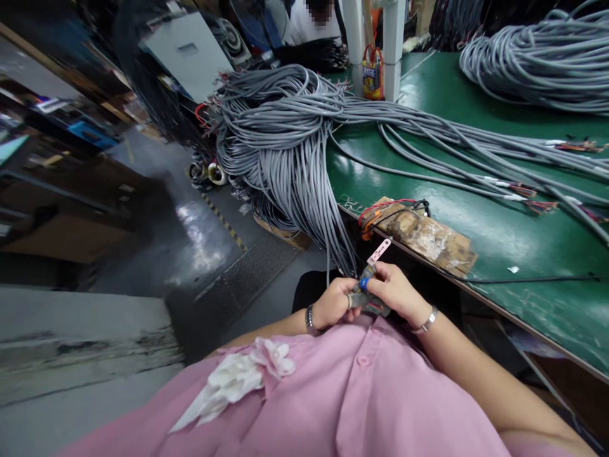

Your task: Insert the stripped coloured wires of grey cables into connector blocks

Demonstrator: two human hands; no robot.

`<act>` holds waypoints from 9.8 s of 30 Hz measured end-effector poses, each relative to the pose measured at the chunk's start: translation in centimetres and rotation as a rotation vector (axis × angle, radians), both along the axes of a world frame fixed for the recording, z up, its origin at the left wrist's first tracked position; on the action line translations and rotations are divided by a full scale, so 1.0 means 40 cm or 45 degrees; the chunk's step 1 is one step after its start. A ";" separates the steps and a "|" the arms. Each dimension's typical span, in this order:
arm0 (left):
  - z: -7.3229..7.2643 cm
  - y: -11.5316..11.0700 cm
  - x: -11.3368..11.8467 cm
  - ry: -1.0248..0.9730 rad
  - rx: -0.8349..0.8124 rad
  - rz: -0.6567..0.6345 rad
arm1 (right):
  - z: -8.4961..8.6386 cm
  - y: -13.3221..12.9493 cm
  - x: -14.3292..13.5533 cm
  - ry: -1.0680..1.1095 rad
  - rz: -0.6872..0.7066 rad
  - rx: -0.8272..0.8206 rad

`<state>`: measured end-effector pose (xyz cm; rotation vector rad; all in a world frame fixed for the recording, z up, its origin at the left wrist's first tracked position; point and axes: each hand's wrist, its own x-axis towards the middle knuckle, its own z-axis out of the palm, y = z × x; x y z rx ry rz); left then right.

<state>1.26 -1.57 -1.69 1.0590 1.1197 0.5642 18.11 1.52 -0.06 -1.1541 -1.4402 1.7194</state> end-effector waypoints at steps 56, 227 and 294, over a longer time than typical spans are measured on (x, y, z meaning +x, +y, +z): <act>0.084 0.017 0.023 -0.454 -0.106 0.243 | -0.007 0.026 -0.013 0.734 -0.465 -0.254; 0.040 -0.002 0.000 -0.016 0.593 0.365 | -0.036 0.026 0.024 0.750 -0.117 -0.415; 0.047 -0.003 -0.015 -0.162 0.277 0.305 | -0.020 -0.017 -0.034 0.338 -0.190 -0.175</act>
